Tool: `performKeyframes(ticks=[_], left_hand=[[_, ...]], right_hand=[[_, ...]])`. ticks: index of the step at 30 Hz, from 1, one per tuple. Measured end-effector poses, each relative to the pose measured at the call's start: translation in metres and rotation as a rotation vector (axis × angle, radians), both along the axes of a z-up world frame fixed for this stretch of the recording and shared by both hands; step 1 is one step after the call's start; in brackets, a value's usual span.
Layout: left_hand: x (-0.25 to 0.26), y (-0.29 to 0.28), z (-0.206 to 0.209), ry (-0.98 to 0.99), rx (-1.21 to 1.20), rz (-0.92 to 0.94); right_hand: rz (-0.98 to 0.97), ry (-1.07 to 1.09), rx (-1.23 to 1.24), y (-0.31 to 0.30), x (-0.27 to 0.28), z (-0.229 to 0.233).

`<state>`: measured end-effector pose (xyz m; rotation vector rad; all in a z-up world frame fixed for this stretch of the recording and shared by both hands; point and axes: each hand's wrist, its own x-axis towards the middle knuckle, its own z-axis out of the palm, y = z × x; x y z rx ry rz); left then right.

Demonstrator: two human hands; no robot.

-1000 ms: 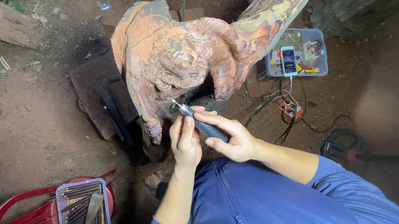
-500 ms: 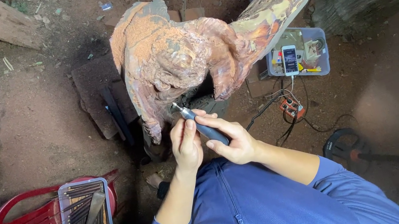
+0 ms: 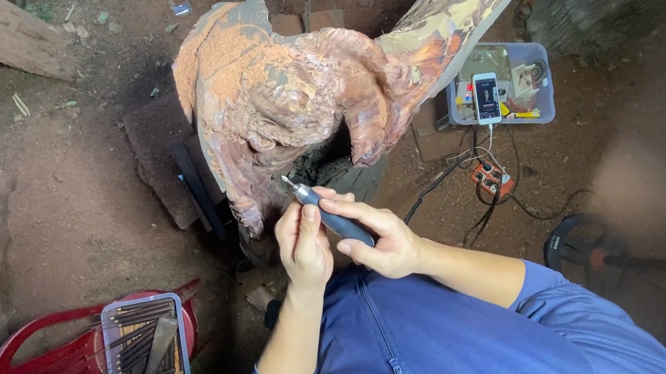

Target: Using a handheld rotary power tool to carve intricate details into a large wooden sculpture.

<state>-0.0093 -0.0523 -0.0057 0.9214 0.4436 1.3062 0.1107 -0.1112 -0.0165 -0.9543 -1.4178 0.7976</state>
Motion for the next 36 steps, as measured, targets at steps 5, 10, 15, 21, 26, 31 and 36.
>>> performKeyframes(ticks=[5, 10, 15, 21, 26, 31, 36], left_hand=[[0.001, 0.000, 0.007, 0.019, 0.007, 0.013], [0.002, 0.002, 0.002, 0.025, 0.047, 0.029], [0.002, 0.004, 0.000, 0.029, 0.059, 0.016], [-0.001, 0.012, -0.013, 0.095, 0.107, 0.041], [-0.012, 0.025, 0.004, 0.222, 0.160, 0.041], [-0.013, 0.035, -0.008, 0.202, 0.160, 0.030], [-0.008, 0.044, -0.008, 0.193, 0.197, 0.030]], right_hand=[[0.133, 0.188, -0.031, 0.005, -0.011, 0.039], [0.065, 0.116, -0.012, 0.003, -0.004, 0.007], [-0.011, 0.055, 0.031, 0.006, -0.001, -0.007], [-0.025, 0.052, 0.000, 0.008, 0.006, -0.019], [0.078, 0.089, -0.069, 0.007, 0.009, -0.018], [0.095, 0.052, -0.097, 0.014, -0.002, 0.027], [0.098, 0.120, -0.141, 0.017, -0.008, 0.037]])
